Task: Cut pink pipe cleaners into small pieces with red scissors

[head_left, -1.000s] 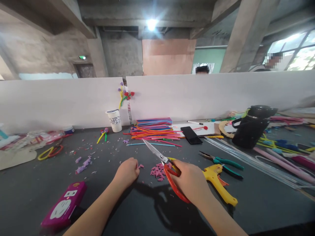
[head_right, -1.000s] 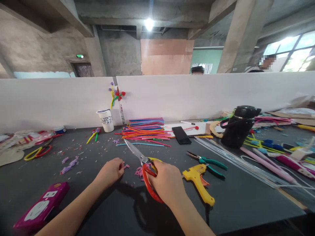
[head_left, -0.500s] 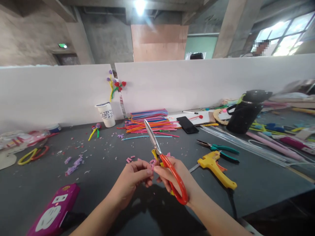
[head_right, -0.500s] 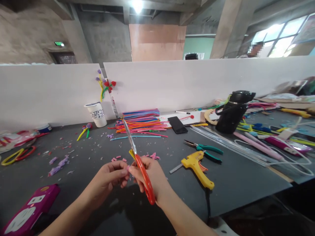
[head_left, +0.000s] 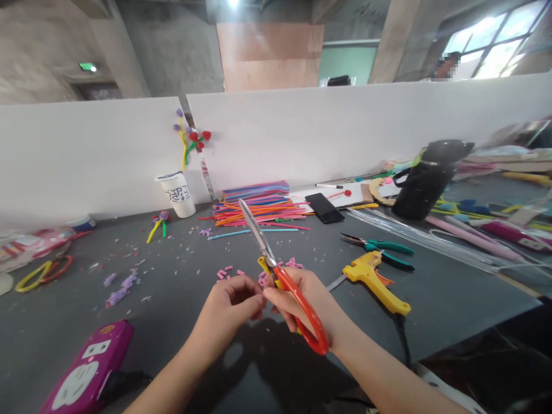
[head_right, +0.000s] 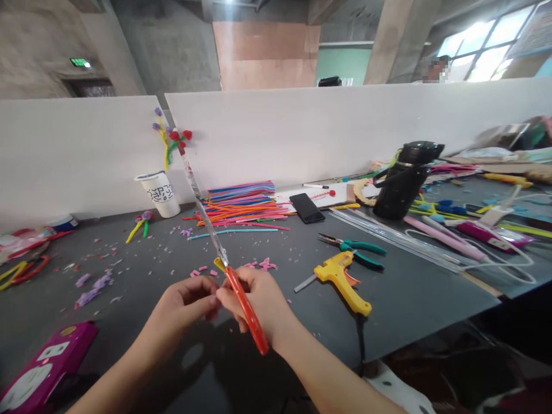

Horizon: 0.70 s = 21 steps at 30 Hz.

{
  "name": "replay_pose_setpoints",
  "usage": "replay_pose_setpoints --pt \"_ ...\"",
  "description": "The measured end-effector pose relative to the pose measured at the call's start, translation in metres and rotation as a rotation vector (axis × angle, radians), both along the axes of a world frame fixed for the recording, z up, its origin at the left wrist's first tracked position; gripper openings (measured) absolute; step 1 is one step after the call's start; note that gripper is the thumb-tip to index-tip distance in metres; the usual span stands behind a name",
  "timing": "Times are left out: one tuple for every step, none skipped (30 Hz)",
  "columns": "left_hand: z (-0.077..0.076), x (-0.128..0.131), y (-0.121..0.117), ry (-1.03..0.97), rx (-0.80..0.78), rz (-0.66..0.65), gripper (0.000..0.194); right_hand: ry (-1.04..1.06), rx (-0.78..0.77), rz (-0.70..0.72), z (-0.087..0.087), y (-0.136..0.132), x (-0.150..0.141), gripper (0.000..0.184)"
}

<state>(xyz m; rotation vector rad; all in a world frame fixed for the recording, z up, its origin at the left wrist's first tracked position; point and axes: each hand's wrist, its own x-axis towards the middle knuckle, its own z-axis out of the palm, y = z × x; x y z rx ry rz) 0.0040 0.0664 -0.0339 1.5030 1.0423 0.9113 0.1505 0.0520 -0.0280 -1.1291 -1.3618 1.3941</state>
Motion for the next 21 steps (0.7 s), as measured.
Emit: replay_pose_setpoints --pt "0.0 0.0 -0.001 0.087 0.111 0.047 0.005 -0.01 -0.016 -0.012 0.001 0.0 0.0 0.011" --pt "0.001 0.001 -0.002 0.162 0.218 0.088 0.006 -0.017 -0.03 -0.023 0.002 0.0 0.0 0.011" --pt "0.001 0.001 -0.003 0.212 0.295 0.115 0.006 -0.019 -0.042 -0.031 0.003 0.001 -0.001 0.011" --pt "0.002 0.001 -0.003 0.23 0.315 0.118 0.006 -0.016 -0.046 -0.032 0.003 0.001 -0.001 0.01" --pt "0.002 0.001 -0.002 0.215 0.269 0.091 0.005 -0.013 -0.042 -0.022 0.003 0.001 -0.001 0.009" --pt "0.002 0.0 -0.002 0.165 0.173 0.043 0.005 -0.006 -0.031 -0.009 0.003 0.002 -0.001 0.008" --pt "0.002 0.0 -0.001 0.09 0.05 -0.013 0.007 0.001 -0.018 0.004 0.003 0.002 0.0 0.008" --pt "0.002 -0.001 0.001 0.003 -0.074 -0.066 0.009 0.007 -0.005 0.02 0.003 0.002 0.0 0.008" --pt "0.001 -0.001 0.002 -0.084 -0.179 -0.109 0.01 0.013 0.007 0.035 0.003 0.001 0.0 0.008" --pt "0.0 -0.002 0.003 -0.16 -0.254 -0.139 0.01 0.017 0.013 0.049 0.003 0.001 0.0 0.009" --pt "0.0 -0.002 0.004 -0.215 -0.298 -0.156 0.01 0.022 0.014 0.061 0.003 0.001 0.0 0.009" --pt "-0.001 -0.002 0.004 -0.244 -0.319 -0.164 0.009 0.028 0.013 0.071 0.003 0.0 0.0 0.01" --pt "-0.002 -0.003 0.005 -0.252 -0.323 -0.168 0.008 0.029 0.013 0.074 0.003 0.0 0.0 0.01" --pt "-0.002 -0.003 0.005 -0.247 -0.318 -0.167 0.008 0.024 0.014 0.068 0.003 -0.001 0.0 0.01" --pt "-0.002 -0.003 0.005 -0.232 -0.308 -0.16 0.009 0.011 0.013 0.052 0.003 -0.001 0.0 0.01" --pt "-0.003 -0.003 0.006 -0.213 -0.297 -0.148 0.009 -0.006 0.013 0.029 0.003 -0.001 0.0 0.009" --pt "-0.003 -0.003 0.006 -0.195 -0.284 -0.134 0.01 -0.022 0.016 0.003 0.002 -0.001 -0.001 0.01" --pt "-0.004 -0.004 0.007 -0.184 -0.272 -0.121 0.01 -0.033 0.023 -0.025 0.002 0.0 0.0 0.01" --pt "-0.004 -0.004 0.007 -0.182 -0.259 -0.111 0.01 -0.035 0.032 -0.05 0.002 0.0 0.0 0.011" --pt "-0.005 -0.004 0.008 -0.187 -0.242 -0.1 0.011 -0.027 0.043 -0.067 0.001 0.0 0.0 0.012" --pt "-0.005 -0.004 0.009 -0.199 -0.225 -0.087 0.011 -0.011 0.053 -0.078 0.001 0.0 0.0 0.013"
